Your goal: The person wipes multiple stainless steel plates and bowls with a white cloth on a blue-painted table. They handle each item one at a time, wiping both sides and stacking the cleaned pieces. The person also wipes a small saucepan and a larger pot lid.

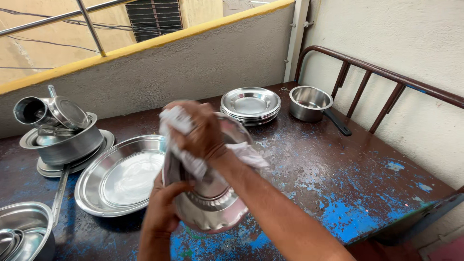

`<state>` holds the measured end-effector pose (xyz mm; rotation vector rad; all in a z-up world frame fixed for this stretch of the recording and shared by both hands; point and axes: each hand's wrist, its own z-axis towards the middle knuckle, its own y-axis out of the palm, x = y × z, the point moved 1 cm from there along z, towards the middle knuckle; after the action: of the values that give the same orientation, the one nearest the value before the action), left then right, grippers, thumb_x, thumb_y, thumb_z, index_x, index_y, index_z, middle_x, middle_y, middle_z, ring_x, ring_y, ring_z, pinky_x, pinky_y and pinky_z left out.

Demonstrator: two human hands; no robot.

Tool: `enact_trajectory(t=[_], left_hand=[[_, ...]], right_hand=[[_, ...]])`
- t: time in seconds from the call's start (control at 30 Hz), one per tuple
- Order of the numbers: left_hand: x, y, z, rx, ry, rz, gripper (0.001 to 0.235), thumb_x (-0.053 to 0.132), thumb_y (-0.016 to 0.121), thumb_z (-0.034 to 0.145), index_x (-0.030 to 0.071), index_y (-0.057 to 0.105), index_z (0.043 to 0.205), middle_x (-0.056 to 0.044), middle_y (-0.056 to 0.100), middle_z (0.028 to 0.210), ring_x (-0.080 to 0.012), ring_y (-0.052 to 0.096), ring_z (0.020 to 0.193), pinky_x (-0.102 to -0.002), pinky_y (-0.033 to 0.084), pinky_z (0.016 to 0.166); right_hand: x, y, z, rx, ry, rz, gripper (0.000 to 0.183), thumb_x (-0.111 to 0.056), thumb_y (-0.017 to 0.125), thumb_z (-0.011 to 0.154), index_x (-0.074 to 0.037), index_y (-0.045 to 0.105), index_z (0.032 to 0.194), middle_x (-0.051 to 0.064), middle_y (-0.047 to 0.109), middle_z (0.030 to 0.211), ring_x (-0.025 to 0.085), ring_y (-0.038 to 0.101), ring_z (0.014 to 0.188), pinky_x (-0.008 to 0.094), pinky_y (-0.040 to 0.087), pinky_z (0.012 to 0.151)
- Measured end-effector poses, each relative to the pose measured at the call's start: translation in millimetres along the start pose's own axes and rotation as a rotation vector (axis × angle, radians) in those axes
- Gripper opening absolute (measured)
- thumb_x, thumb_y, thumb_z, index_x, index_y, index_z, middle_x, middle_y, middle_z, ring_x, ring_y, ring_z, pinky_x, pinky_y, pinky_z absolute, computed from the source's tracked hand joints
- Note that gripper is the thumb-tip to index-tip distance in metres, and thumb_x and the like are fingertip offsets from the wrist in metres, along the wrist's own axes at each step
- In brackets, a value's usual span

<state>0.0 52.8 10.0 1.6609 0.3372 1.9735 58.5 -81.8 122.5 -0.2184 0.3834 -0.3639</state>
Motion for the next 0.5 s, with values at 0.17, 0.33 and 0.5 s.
enact_trajectory(t=[0.17, 0.33, 0.5], left_hand=[[-12, -17, 13, 0.225, 0.054, -0.026, 0.064, -0.007, 0.060, 0.074, -0.003, 0.046, 0.137, -0.014, 0.068, 0.112, -0.0279, 0.069, 0.095, -0.040, 0.059, 0.079], [-23, 13, 2, 0.166, 0.143, -0.080, 0.085, -0.013, 0.051, 0.059, 0.002, 0.049, 0.143, -0.016, 0.069, 0.113, -0.0271, 0.071, 0.091, -0.035, 0.060, 0.081], [-9, -7, 11, 0.125, 0.178, 0.184, 0.068, -0.011, 0.052, 0.066, -0.007, 0.055, 0.134, -0.017, 0.071, 0.106, -0.0256, 0.071, 0.088, -0.038, 0.059, 0.077]], right_hand=[[-34, 24, -29, -0.133, -0.351, 0.014, 0.030, -0.022, 0.076, 0.080, -0.015, 0.070, 0.109, 0.003, 0.074, 0.095, 0.021, 0.072, 0.096, 0.044, 0.055, 0.102], [28, 23, 22, 0.091, 0.063, -0.169, 0.033, -0.021, 0.083, 0.078, -0.008, 0.072, 0.106, 0.013, 0.071, 0.090, 0.024, 0.069, 0.081, 0.046, 0.054, 0.094], [-20, 43, -36, -0.018, -0.184, -0.041, 0.027, -0.019, 0.081, 0.079, -0.006, 0.072, 0.101, 0.013, 0.074, 0.090, 0.022, 0.071, 0.077, 0.055, 0.039, 0.113]])
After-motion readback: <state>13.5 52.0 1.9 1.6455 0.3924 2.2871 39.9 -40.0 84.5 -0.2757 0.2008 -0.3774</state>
